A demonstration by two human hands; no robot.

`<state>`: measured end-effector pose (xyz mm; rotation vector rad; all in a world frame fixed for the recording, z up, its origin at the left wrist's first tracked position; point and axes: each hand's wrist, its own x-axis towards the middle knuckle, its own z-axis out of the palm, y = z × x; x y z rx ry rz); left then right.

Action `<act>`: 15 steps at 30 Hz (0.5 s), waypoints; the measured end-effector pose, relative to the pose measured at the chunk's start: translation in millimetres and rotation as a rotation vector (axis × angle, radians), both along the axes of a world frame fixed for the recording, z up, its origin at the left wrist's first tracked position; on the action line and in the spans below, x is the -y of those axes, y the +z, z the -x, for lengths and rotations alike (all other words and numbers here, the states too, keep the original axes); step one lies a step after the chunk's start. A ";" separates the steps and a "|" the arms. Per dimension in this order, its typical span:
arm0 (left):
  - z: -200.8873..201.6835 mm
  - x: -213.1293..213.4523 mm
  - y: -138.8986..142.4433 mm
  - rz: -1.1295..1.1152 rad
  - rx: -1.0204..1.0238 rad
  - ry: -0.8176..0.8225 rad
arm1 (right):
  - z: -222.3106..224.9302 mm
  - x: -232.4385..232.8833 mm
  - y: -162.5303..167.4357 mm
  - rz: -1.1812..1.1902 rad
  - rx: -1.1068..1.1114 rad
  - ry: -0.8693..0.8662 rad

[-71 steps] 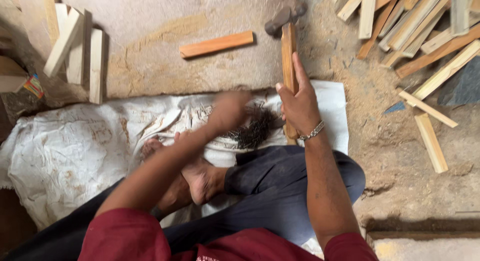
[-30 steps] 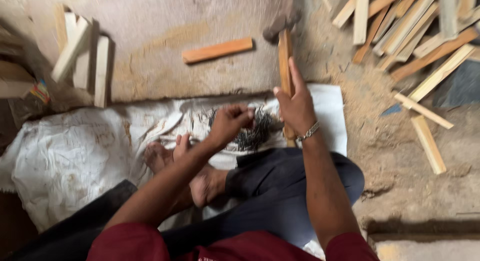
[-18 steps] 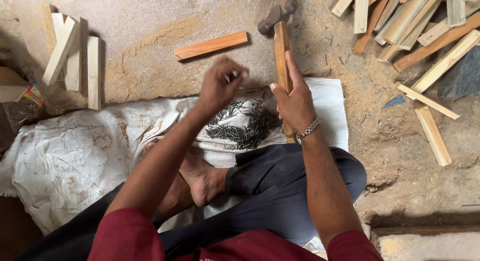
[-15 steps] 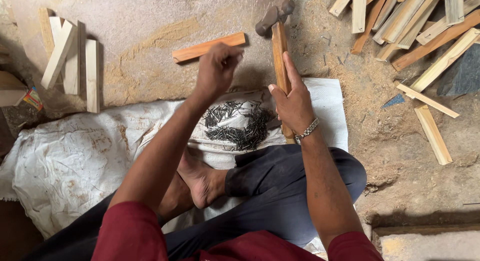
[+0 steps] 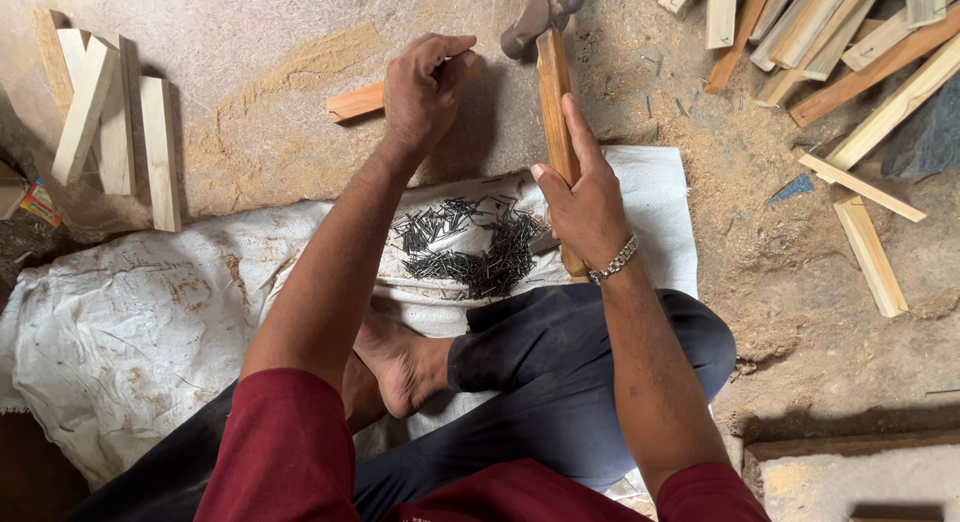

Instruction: The person sits on the floor and repeatedly hammers nails into small wooden blocks. They pick up a nail, place it on a block, and strike it with a hammer, then move the finished block aside and repeat the process.

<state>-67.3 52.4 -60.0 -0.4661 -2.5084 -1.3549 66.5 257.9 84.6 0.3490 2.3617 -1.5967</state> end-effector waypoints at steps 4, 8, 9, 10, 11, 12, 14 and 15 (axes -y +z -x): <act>1.5 0.4 -4.4 0.014 0.013 0.021 | 2.4 2.3 1.1 -0.030 -0.054 0.032; 1.7 1.8 -6.0 0.021 -0.072 0.007 | 1.4 3.7 0.8 -0.023 0.125 -0.020; 1.3 2.2 -5.8 0.029 -0.072 0.006 | 1.4 4.1 -0.3 -0.035 0.133 -0.021; 0.6 2.4 -5.5 0.037 -0.072 0.006 | 1.3 4.4 -1.6 -0.048 0.142 -0.020; -0.5 2.8 -5.0 0.046 -0.070 0.010 | 1.1 4.7 -2.7 -0.103 -0.022 0.036; -1.5 3.0 -4.4 0.052 -0.091 0.018 | 0.9 5.1 -3.5 -0.154 -0.186 0.096; -3.5 3.7 -3.4 0.061 -0.133 0.032 | -1.2 7.5 -3.1 -0.209 -0.339 0.149; -4.7 4.7 -2.9 0.069 -0.116 0.030 | -4.3 9.6 -1.3 -0.215 -0.327 0.138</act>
